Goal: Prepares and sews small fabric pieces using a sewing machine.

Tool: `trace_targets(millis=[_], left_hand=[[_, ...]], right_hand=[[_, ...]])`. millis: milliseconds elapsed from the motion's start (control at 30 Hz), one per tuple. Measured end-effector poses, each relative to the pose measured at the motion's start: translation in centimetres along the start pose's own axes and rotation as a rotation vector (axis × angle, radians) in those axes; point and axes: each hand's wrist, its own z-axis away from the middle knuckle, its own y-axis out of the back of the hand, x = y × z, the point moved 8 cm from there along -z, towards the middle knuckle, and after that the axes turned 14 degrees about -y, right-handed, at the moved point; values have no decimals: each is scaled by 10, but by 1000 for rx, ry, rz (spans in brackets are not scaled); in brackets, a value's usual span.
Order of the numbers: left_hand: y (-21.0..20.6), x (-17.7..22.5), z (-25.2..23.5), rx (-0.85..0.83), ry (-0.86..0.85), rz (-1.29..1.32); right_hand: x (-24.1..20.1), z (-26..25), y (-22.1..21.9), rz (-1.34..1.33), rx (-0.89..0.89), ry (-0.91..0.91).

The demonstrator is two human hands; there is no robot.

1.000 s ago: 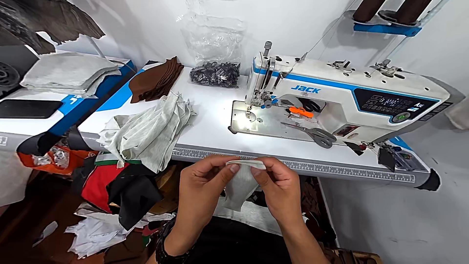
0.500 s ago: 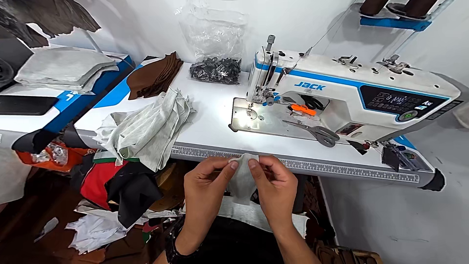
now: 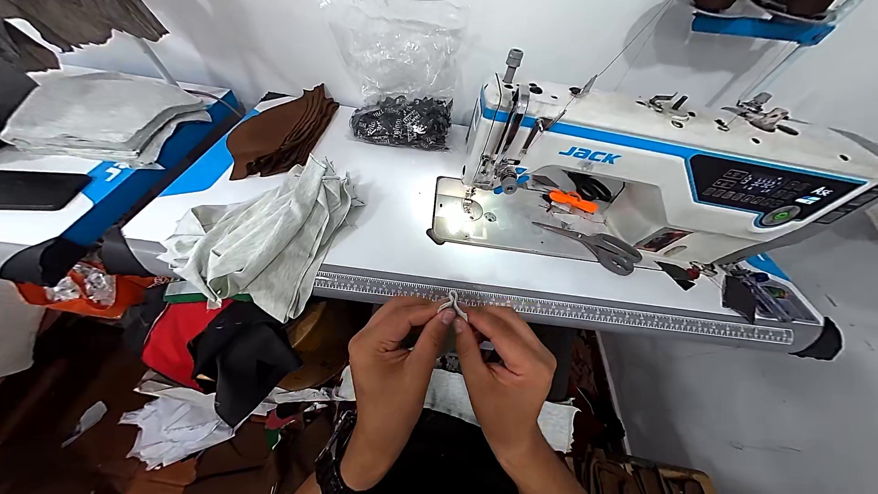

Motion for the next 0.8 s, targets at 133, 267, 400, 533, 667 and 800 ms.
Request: trace_targets(millis=[133, 267, 400, 533, 667, 800], left_hand=[[0, -1, 1, -7, 5, 18], [0, 0, 2, -15, 7, 26], [-2, -1, 3, -90, 3, 3], [-3, 0, 3, -153, -19, -35], [0, 1, -2, -120, -41, -31], [0, -7, -5, -109, 124, 142]], right_hand=[[-3, 2, 1, 34, 8, 26], [-10, 4, 0, 122, 1, 63], [-10, 3, -4, 104, -176, -58], [-7, -7, -1, -36, -465, -266], [-11, -16, 3, -111, -712, -446], [-26, -39, 20, 42, -661, -284]])
